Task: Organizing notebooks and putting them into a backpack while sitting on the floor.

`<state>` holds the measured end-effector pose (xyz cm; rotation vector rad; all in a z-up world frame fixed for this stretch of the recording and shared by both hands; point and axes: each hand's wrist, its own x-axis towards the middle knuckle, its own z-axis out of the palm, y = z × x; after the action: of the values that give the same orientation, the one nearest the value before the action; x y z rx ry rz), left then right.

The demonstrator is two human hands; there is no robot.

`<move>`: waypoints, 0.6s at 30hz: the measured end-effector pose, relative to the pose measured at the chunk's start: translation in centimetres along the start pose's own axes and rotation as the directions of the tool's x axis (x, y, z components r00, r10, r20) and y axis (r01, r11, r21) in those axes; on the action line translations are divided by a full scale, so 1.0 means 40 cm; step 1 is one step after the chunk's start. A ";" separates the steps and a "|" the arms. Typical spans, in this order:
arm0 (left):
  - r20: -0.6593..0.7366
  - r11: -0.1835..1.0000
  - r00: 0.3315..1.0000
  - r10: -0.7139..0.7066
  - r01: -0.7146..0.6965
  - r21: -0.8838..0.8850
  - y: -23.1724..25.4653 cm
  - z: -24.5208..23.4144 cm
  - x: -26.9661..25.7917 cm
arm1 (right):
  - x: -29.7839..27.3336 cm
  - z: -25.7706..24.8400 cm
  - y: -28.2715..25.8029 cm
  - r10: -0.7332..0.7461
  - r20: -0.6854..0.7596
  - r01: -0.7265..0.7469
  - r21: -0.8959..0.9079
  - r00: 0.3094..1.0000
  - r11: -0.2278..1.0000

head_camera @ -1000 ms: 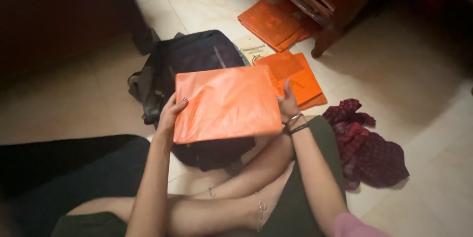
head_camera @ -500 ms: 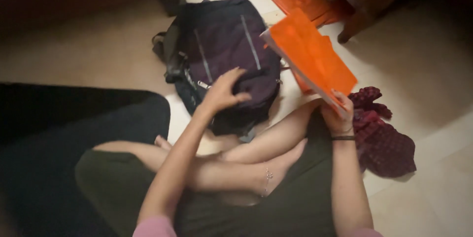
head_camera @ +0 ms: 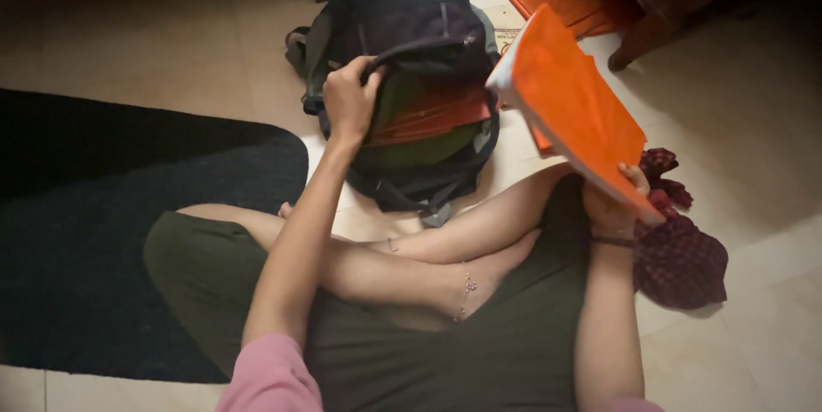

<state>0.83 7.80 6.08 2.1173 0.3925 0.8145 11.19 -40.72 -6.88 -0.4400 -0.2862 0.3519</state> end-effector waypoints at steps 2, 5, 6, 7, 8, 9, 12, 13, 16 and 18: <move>-0.126 0.980 0.975 0.182 -0.169 0.105 -0.017 0.016 0.001 | -0.015 -0.002 -0.004 0.022 -0.062 -0.022 0.006 0.998 1.000; -0.068 0.942 0.988 0.138 -0.110 0.316 0.011 0.029 -0.008 | -0.047 -0.010 -0.010 0.050 -0.128 -0.049 0.013 0.991 0.999; -0.069 0.943 0.988 0.135 -0.107 0.314 0.007 0.037 -0.011 | -0.050 -0.011 -0.012 0.052 -0.128 -0.051 0.010 0.990 0.999; -0.087 0.897 0.949 0.303 -0.253 0.364 0.002 0.044 -0.016 | -0.055 -0.013 -0.014 0.062 -0.150 -0.061 0.012 0.987 0.998; -0.095 0.823 0.882 0.462 -0.387 0.415 -0.002 0.052 -0.022 | -0.060 -0.015 -0.016 0.071 -0.172 -0.070 0.014 0.982 0.997; -0.097 0.825 0.883 0.459 -0.383 0.416 0.001 0.053 -0.030 | -0.057 -0.008 -0.011 0.075 -0.171 -0.074 0.013 0.982 0.997; 0.013 0.690 0.826 0.563 -0.478 0.544 0.010 0.056 -0.051 | -0.052 -0.016 -0.001 0.125 -0.135 -0.119 0.047 0.983 0.992; 0.034 0.659 0.794 0.607 -0.526 0.538 0.016 0.054 -0.054 | -0.053 -0.036 0.001 0.089 -0.111 -0.093 -0.036 0.990 0.995; 0.074 0.608 0.736 0.673 -0.607 0.513 0.010 0.063 -0.058 | -0.057 -0.147 -0.007 0.052 -0.051 -0.058 -0.126 0.997 0.990; 0.094 0.587 0.710 0.698 -0.643 0.491 0.002 0.078 -0.058 | -0.055 -0.119 -0.012 0.045 -0.020 -0.047 -0.135 0.999 0.990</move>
<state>1.20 4.72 3.73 2.7653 -0.2308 1.3882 10.97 -43.71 -11.20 -0.5834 -0.2849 0.3749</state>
